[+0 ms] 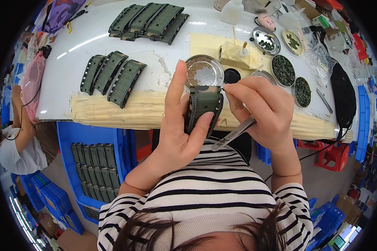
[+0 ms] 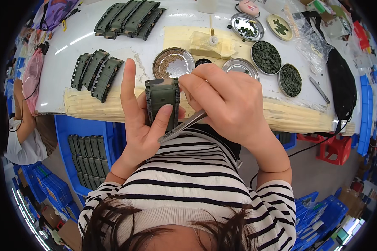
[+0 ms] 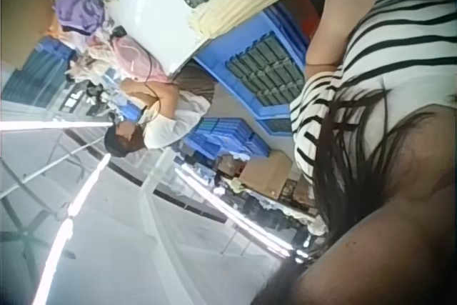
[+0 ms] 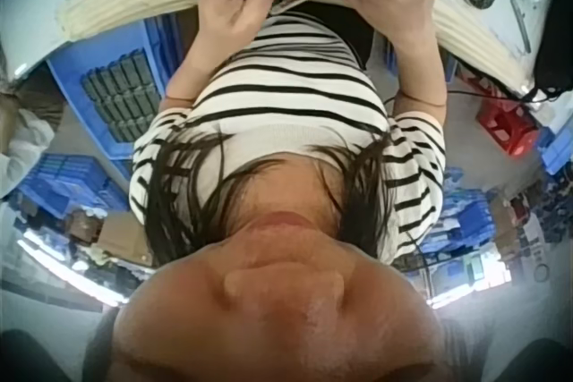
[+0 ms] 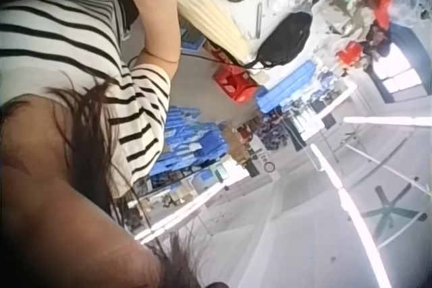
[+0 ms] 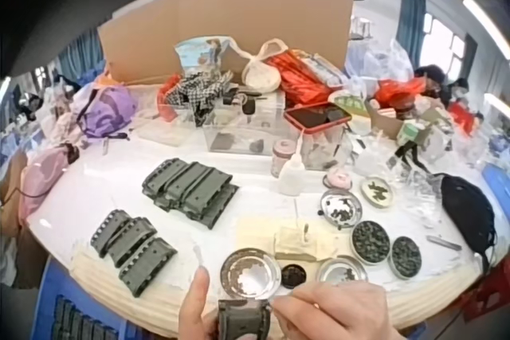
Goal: Assembling small green toy tank models using adhesive and specialized tools on a production workbench.
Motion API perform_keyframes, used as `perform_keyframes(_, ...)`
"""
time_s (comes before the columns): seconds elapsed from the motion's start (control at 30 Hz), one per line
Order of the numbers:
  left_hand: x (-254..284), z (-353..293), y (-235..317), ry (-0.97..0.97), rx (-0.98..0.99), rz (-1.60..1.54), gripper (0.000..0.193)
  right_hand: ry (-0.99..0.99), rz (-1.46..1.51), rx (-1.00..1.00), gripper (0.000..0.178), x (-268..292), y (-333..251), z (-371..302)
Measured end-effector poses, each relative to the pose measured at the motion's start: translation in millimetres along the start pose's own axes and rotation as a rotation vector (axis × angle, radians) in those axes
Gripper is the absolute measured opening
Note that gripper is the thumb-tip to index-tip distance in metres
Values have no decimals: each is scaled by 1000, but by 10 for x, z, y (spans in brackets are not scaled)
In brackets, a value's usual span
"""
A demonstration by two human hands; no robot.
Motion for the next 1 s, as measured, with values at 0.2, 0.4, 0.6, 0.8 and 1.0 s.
perform_keyframes(0.2, 12, 0, -1, -38, -59, 101, 83, -19, -64, 102, 28, 12, 18, -38)
perform_keyframes(0.4, 27, 17, -21, -59, -216, 325, 79, -81, -136, 150, 28, 23, -36, -51)
perform_keyframes(0.6, 39, 8, -4, -62, -152, 300, 78, -160, -141, 155, 31, 61, -75, -42)
perform_keyframes(0.8, 13, 10, -10, -30, -33, 75, 81, -115, -52, 110, 34, 60, -14, -68)
perform_keyframes(1.0, -47, 42, -7, -3, -17, -106, 84, 46, 216, -160, 31, 32, 7, -46)
Point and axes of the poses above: each hand's wrist, its own z-axis towards the middle knuckle, its own x-axis out of the back of the hand, y = z × x, the point moved 1 cm from there along z, towards the middle knuckle, and after that the axes turned 11 degrees about y, right-handed, at the moved point
